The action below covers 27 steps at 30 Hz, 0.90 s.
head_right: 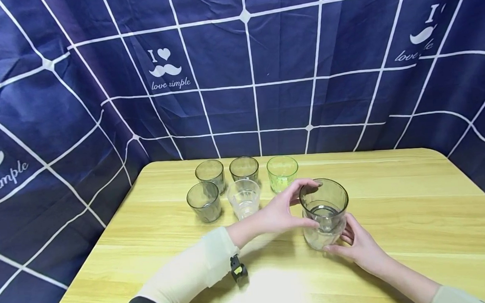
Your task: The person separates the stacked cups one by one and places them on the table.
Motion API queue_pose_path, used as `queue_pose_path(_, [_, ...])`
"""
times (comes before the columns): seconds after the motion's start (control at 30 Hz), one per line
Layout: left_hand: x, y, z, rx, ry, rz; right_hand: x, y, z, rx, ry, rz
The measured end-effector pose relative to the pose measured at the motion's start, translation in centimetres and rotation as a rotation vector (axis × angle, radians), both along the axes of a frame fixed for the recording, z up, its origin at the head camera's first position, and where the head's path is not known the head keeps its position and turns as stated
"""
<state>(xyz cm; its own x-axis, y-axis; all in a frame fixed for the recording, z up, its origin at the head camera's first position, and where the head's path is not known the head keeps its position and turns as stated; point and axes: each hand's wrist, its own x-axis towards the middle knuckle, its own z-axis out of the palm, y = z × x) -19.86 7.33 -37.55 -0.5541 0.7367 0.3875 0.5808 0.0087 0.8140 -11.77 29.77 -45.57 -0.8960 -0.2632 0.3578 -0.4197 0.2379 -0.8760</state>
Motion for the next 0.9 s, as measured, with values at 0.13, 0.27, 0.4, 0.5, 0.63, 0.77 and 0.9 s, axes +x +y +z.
queue_pose_path(0.13, [-0.1,-0.2,0.9,0.043,0.001,0.009,0.1,0.0,-0.2,-0.023,0.008,0.011])
queue_pose_path(0.27, [-0.2,-0.6,1.7,0.092,-0.010,0.027,0.1,-0.1,-0.3,-0.051,0.009,0.025])
queue_pose_path(0.4, [-0.6,-1.4,2.4,0.147,-0.030,0.047,0.0,-0.3,-0.3,-0.092,0.025,0.067])
queue_pose_path(0.5, [-1.0,-2.2,2.8,0.195,-0.040,0.072,0.0,-0.4,-0.3,-0.121,0.037,0.099])
queue_pose_path(0.63, [-1.2,-3.4,3.0,0.225,-0.050,0.162,0.0,-0.4,-0.2,-0.130,0.040,0.103])
queue_pose_path(0.77, [-1.1,-4.3,2.6,0.230,-0.102,0.258,0.0,-0.4,-0.3,-0.131,0.039,0.099])
queue_pose_path(0.9, [-0.9,-4.7,2.0,0.217,-0.159,0.328,0.0,-0.4,-0.3,-0.131,0.043,0.097])
